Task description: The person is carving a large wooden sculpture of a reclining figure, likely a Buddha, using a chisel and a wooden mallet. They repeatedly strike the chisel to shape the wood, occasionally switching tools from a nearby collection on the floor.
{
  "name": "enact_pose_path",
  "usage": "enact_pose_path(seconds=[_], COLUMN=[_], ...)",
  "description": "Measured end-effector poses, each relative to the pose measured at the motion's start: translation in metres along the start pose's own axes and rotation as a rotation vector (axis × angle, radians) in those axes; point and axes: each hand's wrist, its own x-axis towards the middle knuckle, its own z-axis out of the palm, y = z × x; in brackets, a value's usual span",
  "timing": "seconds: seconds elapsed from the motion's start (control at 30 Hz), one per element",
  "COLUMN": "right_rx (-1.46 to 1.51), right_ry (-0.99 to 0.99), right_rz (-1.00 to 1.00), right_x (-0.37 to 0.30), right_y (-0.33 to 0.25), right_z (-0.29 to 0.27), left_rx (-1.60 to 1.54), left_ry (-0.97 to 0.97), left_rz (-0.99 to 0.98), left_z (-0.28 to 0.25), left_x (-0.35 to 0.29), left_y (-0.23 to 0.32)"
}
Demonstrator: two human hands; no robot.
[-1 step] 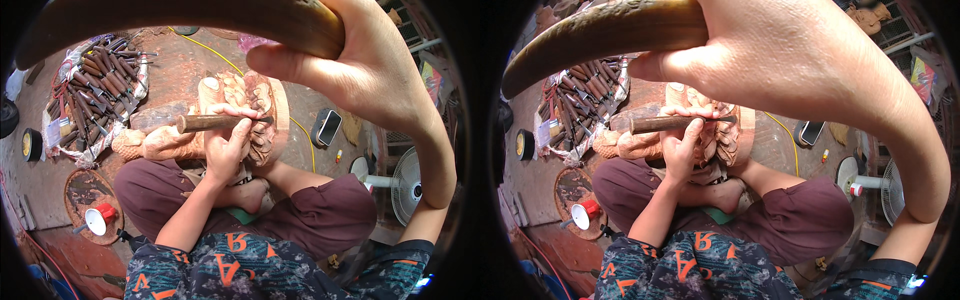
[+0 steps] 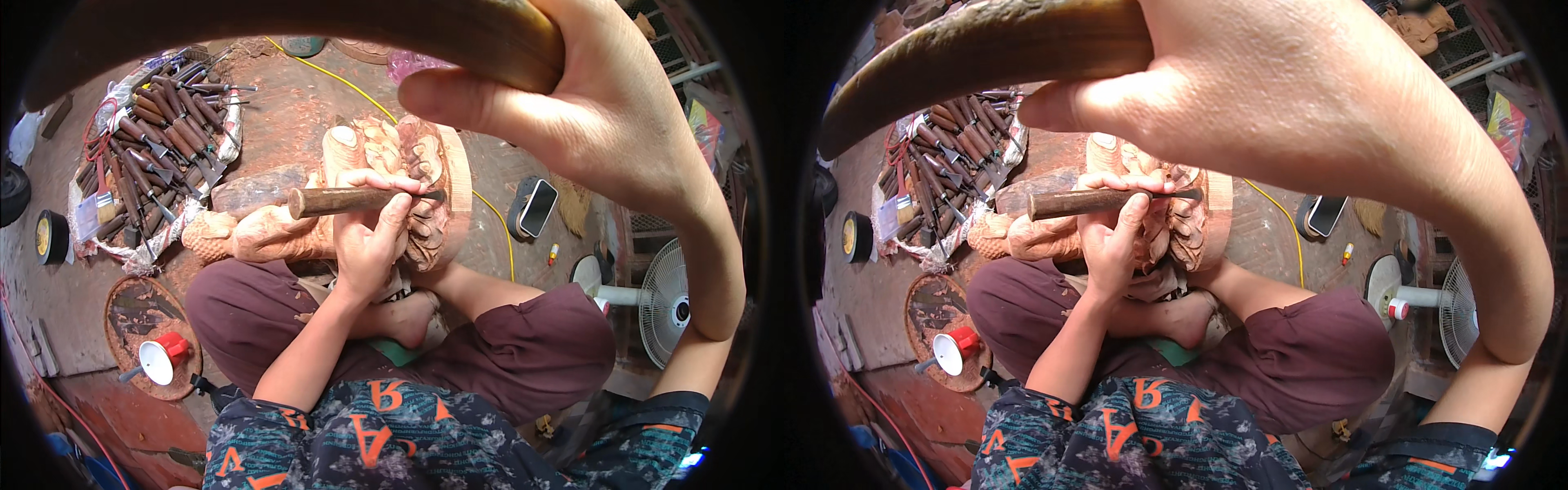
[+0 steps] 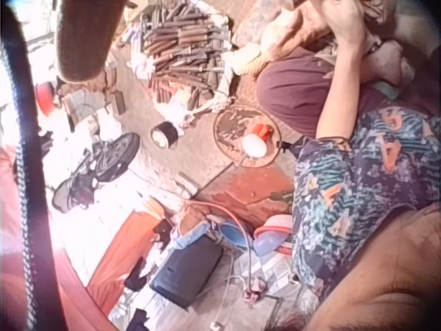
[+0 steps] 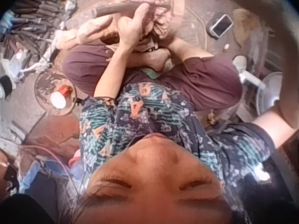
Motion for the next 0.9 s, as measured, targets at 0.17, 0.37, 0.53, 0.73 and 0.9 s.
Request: enact_pose_path(seconds=[0.17,0.37,0.53,0.73,0.9], right_rx=[-0.012,-0.025,-0.037,-0.057,-0.083], right_ry=[-0.005,-0.004,0.007,0.015,0.019], right_rz=[0.025,0.034,0.044,0.071,0.116], right_x=[-0.006,-0.011,-0.014,-0.018,-0.019], right_y=[0.001,0.003,0.003,0.005,0.004], right_z=[-0.005,-0.006,-0.006,-0.011,-0.017], left_rx=[0.060,0.283,0.295,0.009,0.125], left_ry=[0.054,-0.112,-0.165,-0.066,-0.060], left_rz=[0.081,0.320,0.301,0.025,-0.076], left_z=[0.009,0.000,-0.002,-0.002,0.006], left_x=[-0.013,-0.022,-0.020,-0.001,0.000], left_y=[-0.011,-0.023,-0.020,-0.004,0.005])
